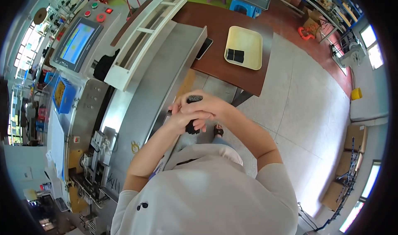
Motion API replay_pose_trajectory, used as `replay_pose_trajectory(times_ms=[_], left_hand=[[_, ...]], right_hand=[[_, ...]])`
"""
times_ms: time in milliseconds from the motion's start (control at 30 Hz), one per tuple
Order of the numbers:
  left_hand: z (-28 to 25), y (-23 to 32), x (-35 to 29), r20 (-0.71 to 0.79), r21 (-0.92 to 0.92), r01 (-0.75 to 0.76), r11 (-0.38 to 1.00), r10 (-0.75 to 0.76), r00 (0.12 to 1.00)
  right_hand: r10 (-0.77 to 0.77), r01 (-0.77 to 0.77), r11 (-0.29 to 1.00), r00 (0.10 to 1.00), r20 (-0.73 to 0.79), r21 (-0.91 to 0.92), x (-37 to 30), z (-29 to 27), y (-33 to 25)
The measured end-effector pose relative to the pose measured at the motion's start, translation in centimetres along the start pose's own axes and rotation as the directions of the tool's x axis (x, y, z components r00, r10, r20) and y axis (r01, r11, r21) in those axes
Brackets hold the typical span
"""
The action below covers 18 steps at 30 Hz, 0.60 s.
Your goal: Assembling electronic components at a production floor workstation.
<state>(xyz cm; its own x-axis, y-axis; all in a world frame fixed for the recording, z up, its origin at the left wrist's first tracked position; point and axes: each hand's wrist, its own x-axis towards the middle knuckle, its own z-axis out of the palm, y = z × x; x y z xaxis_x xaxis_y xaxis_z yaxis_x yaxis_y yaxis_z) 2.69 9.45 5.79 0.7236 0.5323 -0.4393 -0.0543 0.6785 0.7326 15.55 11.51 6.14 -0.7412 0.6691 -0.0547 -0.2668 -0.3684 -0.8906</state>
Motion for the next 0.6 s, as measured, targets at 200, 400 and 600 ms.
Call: replay_pose_trajectory(times_ms=[200,400,600], left_hand=[[0.5,-1.4,-1.3,0.014,-0.270,-0.162,0.949,0.172,0.985],[-0.1,-0.9,-2.8,0.134,-0.331,-0.067,0.941,0.117,0.984],[-4.8,-1.2,-3.0,0.015,0.494,-0.457,0.740,0.518,0.855]], right_hand=[[0.050,-0.050,0.980,0.999,0.005,0.191,0.0,1.3,-0.7],[0.154,-0.164,0.950,0.986,0.057,0.266,1.3,1.8,0.2],[-0.138,0.259,0.845,0.951,0.276,-0.468,4.9,2.3,-1.0]])
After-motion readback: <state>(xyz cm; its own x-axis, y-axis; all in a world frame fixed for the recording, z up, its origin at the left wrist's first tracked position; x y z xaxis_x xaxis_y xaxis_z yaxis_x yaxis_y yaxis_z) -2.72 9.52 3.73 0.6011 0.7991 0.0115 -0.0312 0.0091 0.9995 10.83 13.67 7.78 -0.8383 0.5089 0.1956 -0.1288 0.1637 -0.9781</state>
